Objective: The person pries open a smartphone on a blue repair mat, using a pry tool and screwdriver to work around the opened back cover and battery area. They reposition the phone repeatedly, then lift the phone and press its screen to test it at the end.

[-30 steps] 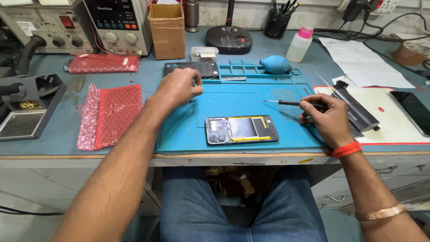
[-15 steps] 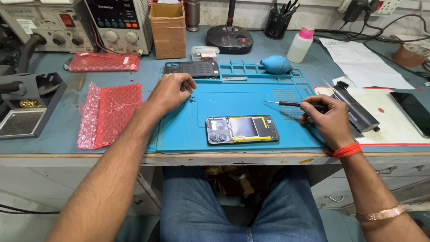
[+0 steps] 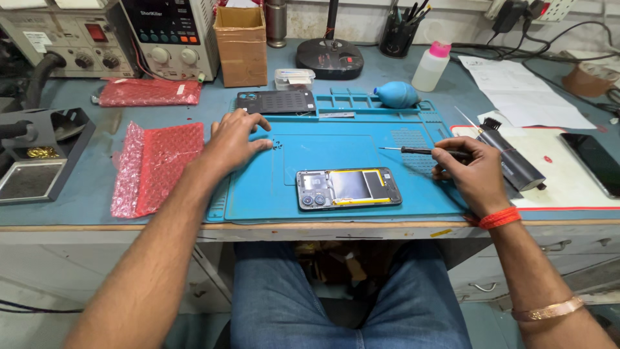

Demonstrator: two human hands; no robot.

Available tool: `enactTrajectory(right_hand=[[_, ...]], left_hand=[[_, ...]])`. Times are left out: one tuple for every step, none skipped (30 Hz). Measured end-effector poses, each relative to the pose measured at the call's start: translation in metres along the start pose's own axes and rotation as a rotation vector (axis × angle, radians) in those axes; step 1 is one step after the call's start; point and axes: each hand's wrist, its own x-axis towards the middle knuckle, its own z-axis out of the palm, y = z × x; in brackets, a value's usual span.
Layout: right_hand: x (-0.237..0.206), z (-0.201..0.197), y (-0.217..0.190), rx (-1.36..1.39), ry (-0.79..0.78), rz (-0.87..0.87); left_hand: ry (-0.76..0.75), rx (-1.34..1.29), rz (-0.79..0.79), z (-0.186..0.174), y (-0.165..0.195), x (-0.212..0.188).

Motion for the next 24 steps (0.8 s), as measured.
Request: enactTrajectory(right_hand=[[-0.001,0.000,-0.002,0.025,0.033,-0.022],[-0.002,0.001,-0.003,0.053,0.065,-0.045],[-0.003,0.002,-0.006,0.082,0.097,-0.068],[-0.004,0.003,-0.008,0.117,0.108,-0.044],[-0.007,0.001,-0.013,0.151,0.121,-0.019],[-0.008,0.000,-0.017,0.184,0.134,0.003],[-0.007,-0.002,-0.023,0.222,0.133,0.003],[-0.006,-0.006,-0.029,0.259,0.131,0.008],[-0.005,-0.009,-0.035,0.297,0.129,0.013],[-0.003,-0.011,-0.041,0.221,0.104,-0.024],[-0.001,-0.013,-0.047,0.146,0.077,-0.059],[0.001,-0.013,-0.052,0.071,0.052,-0.096],[0.003,-0.010,-0.055,0.075,0.009,-0.147],[0.004,-0.005,-0.058,0.079,-0.036,-0.195],[0.004,-0.001,-0.061,0.084,-0.081,-0.247],[0.002,0.004,-0.064,0.042,-0.096,-0.255],[0.002,0.010,-0.066,-0.001,-0.112,-0.263],[0.002,0.015,-0.069,-0.042,-0.129,-0.277],[0.002,0.017,-0.073,-0.018,-0.121,-0.285],[-0.001,0.020,-0.076,0.006,-0.114,-0.291],[-0.003,0.023,-0.079,0.032,-0.109,-0.295],[-0.004,0.027,-0.081,0.017,-0.134,-0.321],[-0.007,0.031,-0.082,0.001,-0.157,-0.344],[-0.010,0.033,-0.084,-0.019,-0.178,-0.365]], left_hand=[[0.017,0.005,-0.008,0.003,0.003,0.000],[0.064,0.008,0.017,0.005,0.004,0.000],[0.110,0.012,0.042,0.006,0.007,-0.001],[0.155,0.012,0.071,0.008,0.009,-0.003],[0.203,0.001,0.082,0.010,0.014,-0.005],[0.253,-0.011,0.094,0.009,0.018,-0.008],[0.303,-0.022,0.103,0.008,0.023,-0.011],[0.254,-0.062,0.153,0.008,0.029,-0.014],[0.205,-0.102,0.204,0.008,0.036,-0.018],[0.155,-0.141,0.253,0.008,0.043,-0.021],[0.048,-0.176,0.286,0.008,0.050,-0.027],[-0.058,-0.209,0.321,0.008,0.056,-0.032],[-0.163,-0.241,0.356,0.009,0.062,-0.038],[-0.142,-0.234,0.420,0.008,0.066,-0.045],[-0.119,-0.223,0.485,0.007,0.067,-0.052],[-0.097,-0.212,0.551,0.005,0.069,-0.058],[-0.111,-0.232,0.521,0.005,0.071,-0.062],[-0.121,-0.248,0.490,0.003,0.071,-0.065],[-0.130,-0.264,0.457,0.001,0.071,-0.066],[-0.145,-0.296,0.433,-0.001,0.071,-0.067],[-0.162,-0.329,0.407,-0.001,0.071,-0.068],[-0.181,-0.362,0.379,-0.002,0.071,-0.069],[-0.173,-0.369,0.380,-0.002,0.071,-0.070],[-0.168,-0.379,0.383,-0.001,0.071,-0.071]])
